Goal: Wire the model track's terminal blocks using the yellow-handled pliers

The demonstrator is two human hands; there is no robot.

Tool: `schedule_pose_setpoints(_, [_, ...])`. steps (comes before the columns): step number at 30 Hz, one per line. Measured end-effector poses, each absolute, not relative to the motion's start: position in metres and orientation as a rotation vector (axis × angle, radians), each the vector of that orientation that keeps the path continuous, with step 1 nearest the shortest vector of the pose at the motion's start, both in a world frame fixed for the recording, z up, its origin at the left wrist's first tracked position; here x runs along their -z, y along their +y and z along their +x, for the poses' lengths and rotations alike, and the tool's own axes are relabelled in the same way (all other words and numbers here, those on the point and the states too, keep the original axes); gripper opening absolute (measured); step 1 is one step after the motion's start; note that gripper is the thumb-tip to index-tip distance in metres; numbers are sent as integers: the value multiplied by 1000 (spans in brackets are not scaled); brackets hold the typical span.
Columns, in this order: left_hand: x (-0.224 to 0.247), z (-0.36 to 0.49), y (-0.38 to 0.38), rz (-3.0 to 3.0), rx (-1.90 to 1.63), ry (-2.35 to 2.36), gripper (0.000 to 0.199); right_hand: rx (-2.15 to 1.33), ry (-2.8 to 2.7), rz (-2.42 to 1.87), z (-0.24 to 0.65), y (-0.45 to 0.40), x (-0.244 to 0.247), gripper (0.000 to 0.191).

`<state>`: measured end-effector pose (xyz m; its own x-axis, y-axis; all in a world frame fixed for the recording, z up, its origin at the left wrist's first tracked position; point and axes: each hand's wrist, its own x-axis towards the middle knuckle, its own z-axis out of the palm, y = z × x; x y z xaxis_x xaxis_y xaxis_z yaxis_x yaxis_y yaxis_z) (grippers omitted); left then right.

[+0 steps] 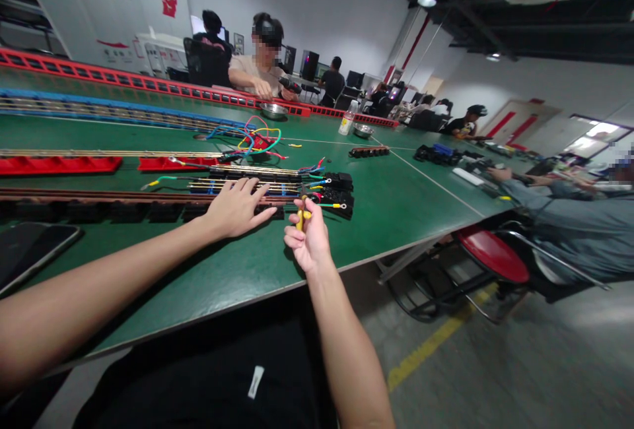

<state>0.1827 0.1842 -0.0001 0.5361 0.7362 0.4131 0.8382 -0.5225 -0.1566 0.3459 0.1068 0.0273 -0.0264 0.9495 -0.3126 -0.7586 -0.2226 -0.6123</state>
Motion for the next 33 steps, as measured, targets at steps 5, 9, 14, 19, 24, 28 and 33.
schedule_pose_setpoints(5, [-1,183,184,-2459,427,-1307,69,-1620,-269,-754,344,107,-29,23])
schedule_pose_setpoints(9, [-1,183,184,-2455,430,-1297,68,-1622,-264,-745,343,108,-27,24])
schedule_pose_setpoints(14, [-1,183,184,-2440,421,-1291,68,-1606,-298,-743,342,107,-25,19])
schedule_pose_setpoints(19, [-1,183,184,-2448,407,-1297,69,-1636,-266,-730,344,106,-30,25])
schedule_pose_setpoints(24, [-2,183,184,-2446,388,-1313,69,-1611,-300,-771,343,107,-28,22])
schedule_pose_setpoints(28, [-1,183,183,-2452,405,-1309,69,-1589,-424,-890,348,102,-26,26])
schedule_pose_setpoints(33, [0,183,183,-2446,404,-1311,69,-1544,-623,-996,363,78,-27,33])
